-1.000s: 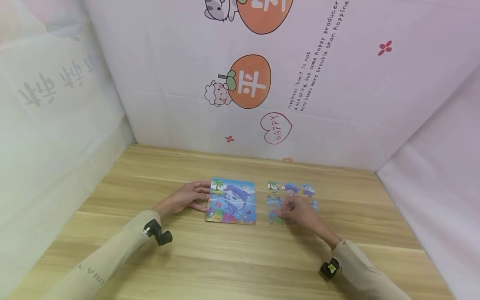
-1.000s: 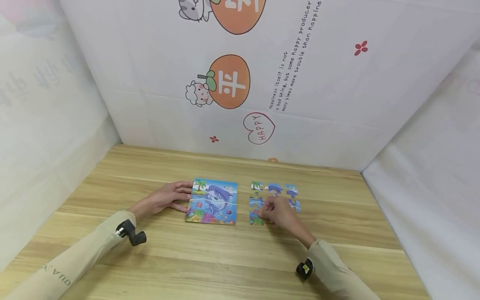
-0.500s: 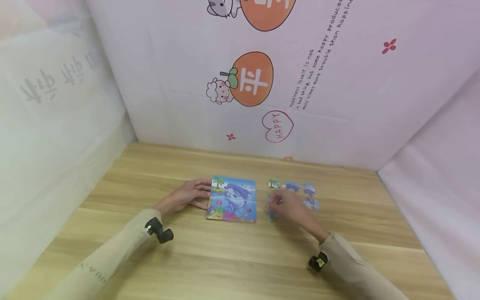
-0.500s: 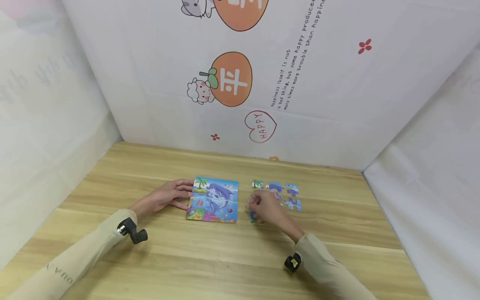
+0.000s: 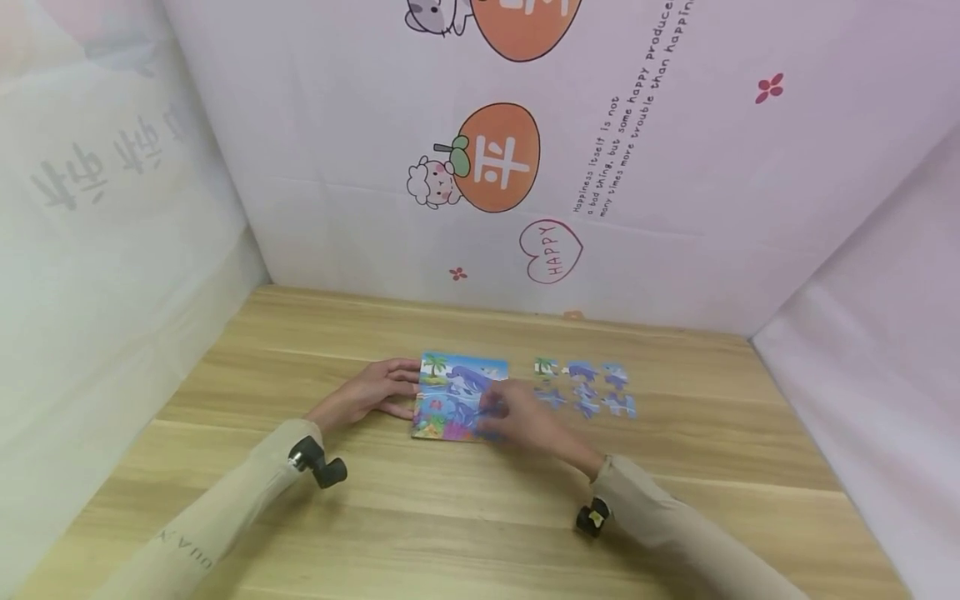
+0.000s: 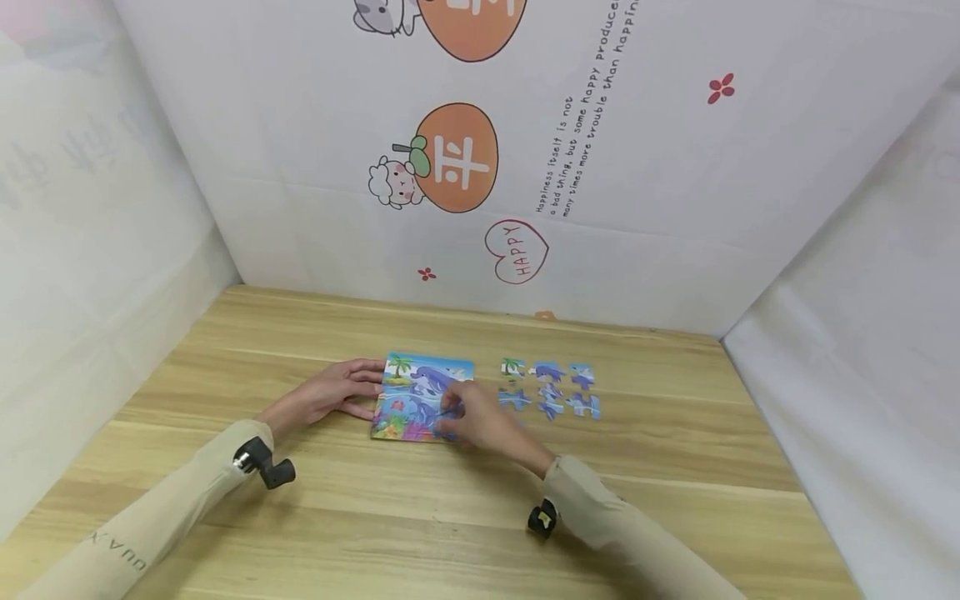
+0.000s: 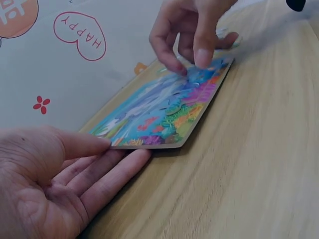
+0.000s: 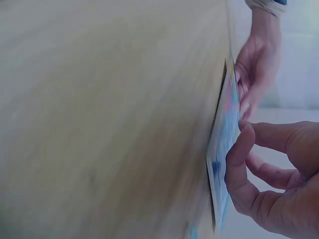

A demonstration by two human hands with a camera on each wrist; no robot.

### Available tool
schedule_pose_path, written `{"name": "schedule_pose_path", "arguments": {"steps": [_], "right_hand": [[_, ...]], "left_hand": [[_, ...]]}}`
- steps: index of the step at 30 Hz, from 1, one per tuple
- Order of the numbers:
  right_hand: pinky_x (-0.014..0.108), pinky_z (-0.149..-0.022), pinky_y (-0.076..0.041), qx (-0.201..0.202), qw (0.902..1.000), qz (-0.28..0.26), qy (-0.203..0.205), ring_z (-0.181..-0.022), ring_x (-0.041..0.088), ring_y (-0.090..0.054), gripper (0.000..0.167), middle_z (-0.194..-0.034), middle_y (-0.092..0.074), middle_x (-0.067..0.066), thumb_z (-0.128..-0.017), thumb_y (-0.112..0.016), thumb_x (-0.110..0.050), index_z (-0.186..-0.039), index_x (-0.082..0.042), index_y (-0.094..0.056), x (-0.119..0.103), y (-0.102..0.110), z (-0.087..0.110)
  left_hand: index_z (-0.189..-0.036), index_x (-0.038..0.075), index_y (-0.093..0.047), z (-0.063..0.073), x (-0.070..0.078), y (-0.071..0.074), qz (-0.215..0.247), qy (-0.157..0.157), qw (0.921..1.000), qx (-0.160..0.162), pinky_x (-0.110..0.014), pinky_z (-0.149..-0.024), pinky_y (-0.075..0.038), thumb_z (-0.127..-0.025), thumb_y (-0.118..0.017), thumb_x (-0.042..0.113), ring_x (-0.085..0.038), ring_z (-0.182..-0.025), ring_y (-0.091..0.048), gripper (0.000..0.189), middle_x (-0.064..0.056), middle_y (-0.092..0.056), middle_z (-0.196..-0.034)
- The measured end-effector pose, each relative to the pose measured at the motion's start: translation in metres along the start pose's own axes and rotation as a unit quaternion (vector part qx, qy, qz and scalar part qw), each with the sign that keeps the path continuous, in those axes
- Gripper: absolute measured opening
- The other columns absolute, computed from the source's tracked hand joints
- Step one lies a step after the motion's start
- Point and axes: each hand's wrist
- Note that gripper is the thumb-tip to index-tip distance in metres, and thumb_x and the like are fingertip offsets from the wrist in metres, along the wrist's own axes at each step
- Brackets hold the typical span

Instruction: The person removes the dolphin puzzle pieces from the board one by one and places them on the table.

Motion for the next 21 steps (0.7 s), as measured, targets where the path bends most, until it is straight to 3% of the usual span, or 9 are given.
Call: {"name": "schedule_pose_path", "arguments": {"steps": [5, 12, 17, 21], "right_hand": [[0.030, -0.079, -0.061, 0.010, 0.9983, 0.058, 0.002, -0.093, 0.017, -0.063, 0.040, -0.116, -0.066, 0.010, -0.088, -0.086, -0.024, -0.118, -0.005, -0.066, -0.007, -0.014, -0.007], [0.028, -0.070, -0.063, 0.010, 0.9992, 0.039, -0.004, -0.091, 0.020, -0.062, 0.049, -0.130, -0.056, 0.017, -0.090, -0.084, -0.017, -0.129, 0.001, -0.061, -0.011, -0.024, -0.011], [0.044, -0.097, -0.061, 0.007, 0.9984, 0.056, -0.004, -0.110, 0.031, -0.062, 0.041, -0.138, -0.054, 0.022, -0.089, -0.085, -0.019, -0.119, -0.001, -0.063, -0.016, -0.026, -0.014], [0.054, -0.106, -0.057, 0.002, 0.9986, 0.052, -0.003, -0.123, 0.039, -0.058, 0.036, -0.146, -0.049, 0.027, -0.088, -0.085, -0.015, -0.112, -0.002, -0.062, -0.018, -0.027, -0.017]], "left_hand": [[-0.160, -0.001, -0.034, -0.001, 0.004, -0.002, 0.010, 0.022, 0.9996, 0.011, -0.044, -0.089, -0.067, -0.103, -0.059, -0.002, -0.034, -0.116, -0.070, 0.062, -0.030, -0.042, -0.157], [-0.156, -0.004, -0.037, -0.005, 0.013, -0.010, -0.018, 0.037, 0.9986, 0.031, -0.042, -0.083, -0.069, -0.102, -0.061, -0.002, -0.037, -0.118, -0.068, 0.059, -0.030, -0.043, -0.157], [-0.154, -0.004, -0.039, -0.004, 0.017, -0.012, -0.028, 0.051, 0.9973, 0.043, -0.040, -0.081, -0.069, -0.102, -0.061, -0.002, -0.039, -0.119, -0.067, 0.057, -0.029, -0.044, -0.156], [-0.154, -0.003, -0.039, -0.004, 0.017, -0.010, -0.031, 0.054, 0.9970, 0.047, -0.041, -0.081, -0.069, -0.102, -0.062, -0.002, -0.040, -0.120, -0.066, 0.057, -0.029, -0.044, -0.156]]}}
Point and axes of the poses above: each hand's wrist, its own z-axis away from the middle knuckle, its own y-axis out of the back of the hand, x = y × z
